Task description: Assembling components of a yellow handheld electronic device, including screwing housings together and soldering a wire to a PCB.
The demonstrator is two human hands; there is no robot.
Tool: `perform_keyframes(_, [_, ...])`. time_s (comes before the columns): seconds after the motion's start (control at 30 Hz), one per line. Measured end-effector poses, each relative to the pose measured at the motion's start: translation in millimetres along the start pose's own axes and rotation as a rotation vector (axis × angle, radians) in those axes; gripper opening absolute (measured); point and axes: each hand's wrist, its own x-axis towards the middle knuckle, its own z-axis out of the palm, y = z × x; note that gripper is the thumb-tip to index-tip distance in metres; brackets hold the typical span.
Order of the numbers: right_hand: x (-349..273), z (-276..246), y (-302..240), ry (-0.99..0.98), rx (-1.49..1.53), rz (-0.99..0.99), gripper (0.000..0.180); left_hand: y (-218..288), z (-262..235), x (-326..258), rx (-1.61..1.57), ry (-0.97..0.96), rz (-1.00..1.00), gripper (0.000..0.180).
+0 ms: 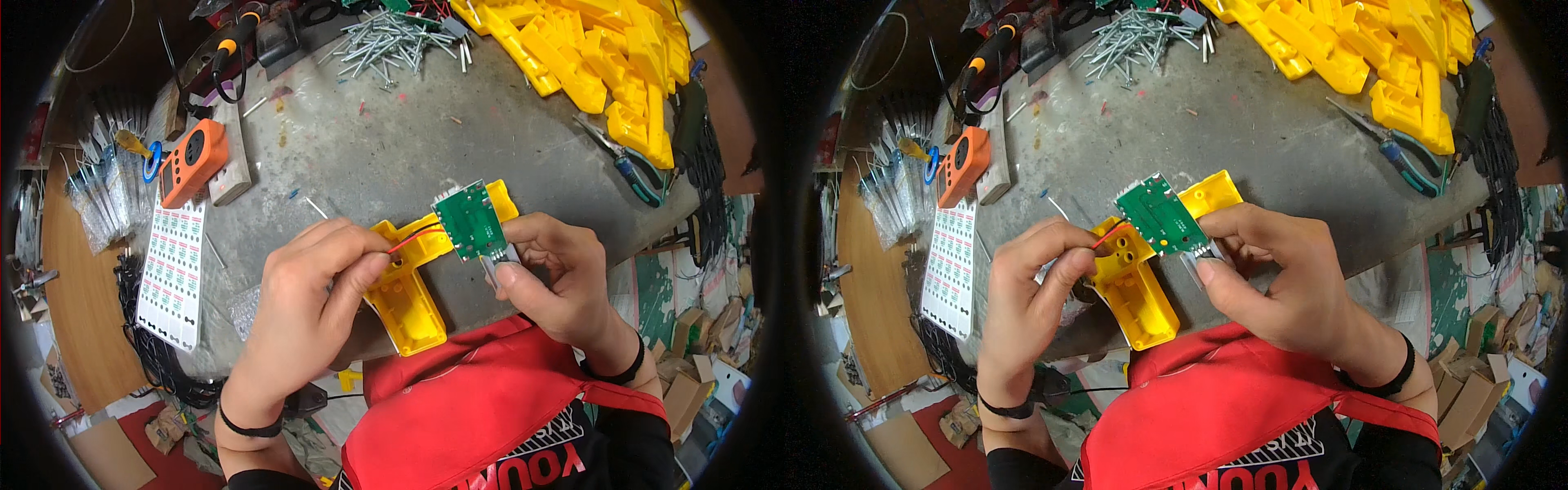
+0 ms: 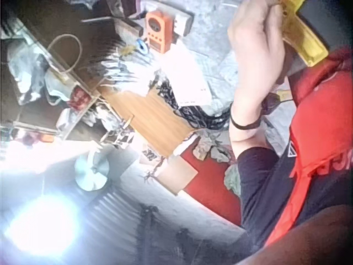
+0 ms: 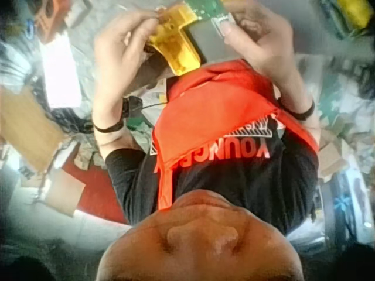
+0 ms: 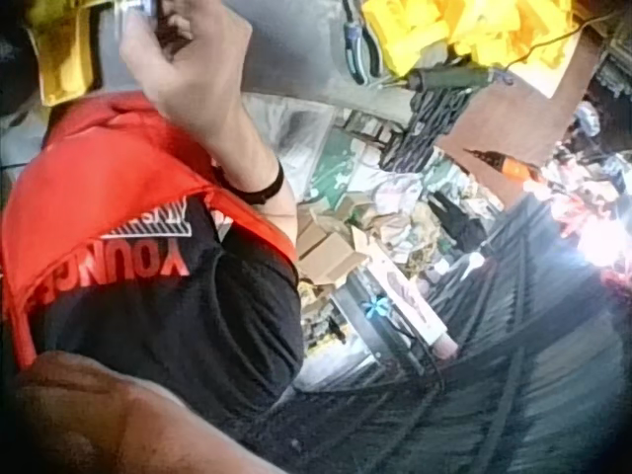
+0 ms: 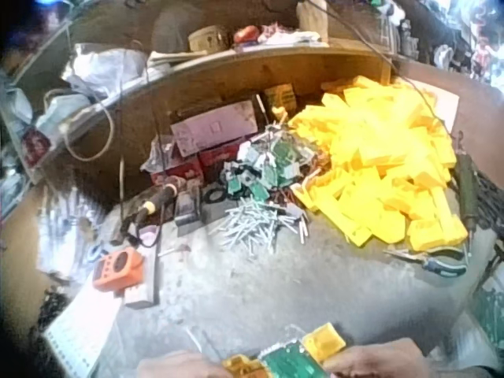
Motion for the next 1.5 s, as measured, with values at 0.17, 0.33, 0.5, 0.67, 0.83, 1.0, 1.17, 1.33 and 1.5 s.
perform_keyframes(0.17, [0.8, 3.3, -2.1, 0.127, -0.202, -0.180, 0.026, 1.9, -9.1, 20.5, 0.125, -0.058, 0.278, 0.010])
perform_keyframes(0.33, [2.9, 1.7, -5.8, 0.175, -0.106, -0.145, 0.025, 2.3, -15.1, 42.1, 0.143, -0.132, 0.247, 0.013])
perform_keyframes(0.5, [-2.0, 1.5, -8.2, 0.187, 0.001, 0.022, 0.024, 2.0, -8.0, 47.5, 0.121, -0.147, 0.305, 0.010])
perform_keyframes(0.67, [0.7, -0.1, -0.2, 0.130, -0.047, 0.024, 0.022, -7.0, -8.4, 46.6, 0.236, -0.185, 0.383, 0.011])
perform_keyframes(0.83, [2.7, 0.2, 3.3, 0.143, -0.064, -0.050, 0.023, -2.6, -17.3, 47.9, 0.234, -0.219, 0.426, 0.013])
perform_keyframes(1.0, [4.9, -5.8, -0.4, 0.050, -0.118, -0.054, 0.023, 1.2, -13.1, 50.7, 0.267, -0.219, 0.393, 0.014])
perform_keyframes(1.17, [3.2, -2.0, 2.7, 0.124, -0.026, -0.016, 0.020, 6.0, -13.2, 55.2, 0.403, -0.210, 0.443, 0.013])
perform_keyframes(1.33, [3.1, -4.5, 4.8, 0.008, -0.066, -0.052, 0.020, -1.5, -8.5, 51.2, 0.365, -0.291, 0.369, 0.012])
perform_keyframes(1.5, [4.6, 7.4, 14.5, 0.030, -0.018, -0.029, 0.018, -4.2, -14.0, 45.3, 0.433, -0.338, 0.276, 0.012])
